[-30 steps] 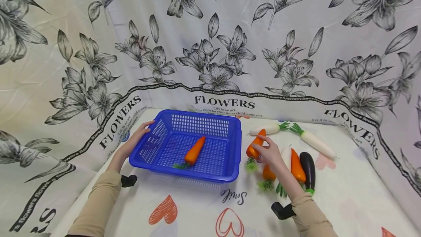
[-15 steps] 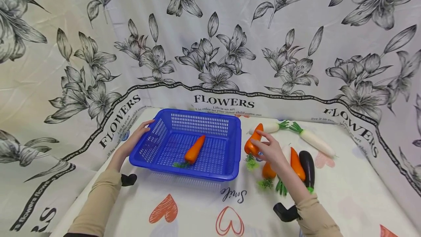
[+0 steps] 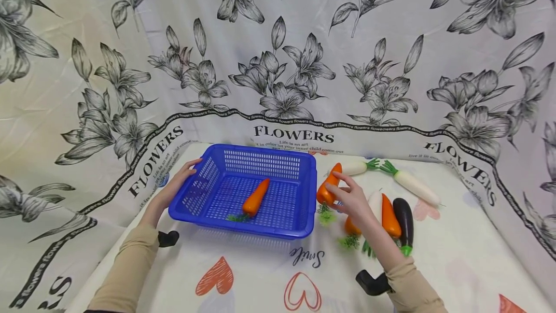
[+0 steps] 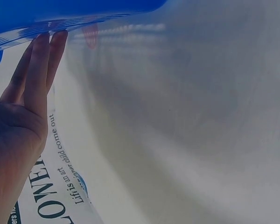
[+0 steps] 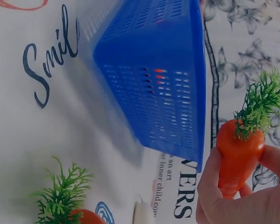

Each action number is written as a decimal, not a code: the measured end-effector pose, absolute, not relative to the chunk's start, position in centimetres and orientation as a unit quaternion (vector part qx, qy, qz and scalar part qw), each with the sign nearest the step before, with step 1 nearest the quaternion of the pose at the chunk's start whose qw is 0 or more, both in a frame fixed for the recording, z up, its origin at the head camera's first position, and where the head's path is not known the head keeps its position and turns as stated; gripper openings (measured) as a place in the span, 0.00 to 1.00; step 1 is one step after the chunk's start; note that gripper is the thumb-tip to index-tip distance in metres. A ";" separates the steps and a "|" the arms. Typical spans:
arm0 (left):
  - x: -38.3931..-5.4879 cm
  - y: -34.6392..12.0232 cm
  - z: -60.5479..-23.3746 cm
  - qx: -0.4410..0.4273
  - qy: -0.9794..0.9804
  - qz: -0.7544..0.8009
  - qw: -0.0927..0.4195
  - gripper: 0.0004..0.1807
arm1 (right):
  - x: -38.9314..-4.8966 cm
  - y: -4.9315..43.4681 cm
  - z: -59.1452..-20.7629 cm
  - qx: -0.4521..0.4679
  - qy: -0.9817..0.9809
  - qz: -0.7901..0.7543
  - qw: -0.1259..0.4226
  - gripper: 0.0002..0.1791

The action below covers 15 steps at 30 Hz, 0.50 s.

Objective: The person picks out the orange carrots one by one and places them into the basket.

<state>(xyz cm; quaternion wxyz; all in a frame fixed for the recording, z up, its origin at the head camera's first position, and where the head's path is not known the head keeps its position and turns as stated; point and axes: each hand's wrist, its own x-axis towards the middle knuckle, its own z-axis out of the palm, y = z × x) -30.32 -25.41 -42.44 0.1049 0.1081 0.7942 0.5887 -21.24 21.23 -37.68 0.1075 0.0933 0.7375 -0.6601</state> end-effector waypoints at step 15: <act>-31.6 -26.2 -44.5 0.119 0.799 0.583 0.090 0.27 | -21.8 18.2 -37.5 0.065 0.722 -0.682 0.103 0.36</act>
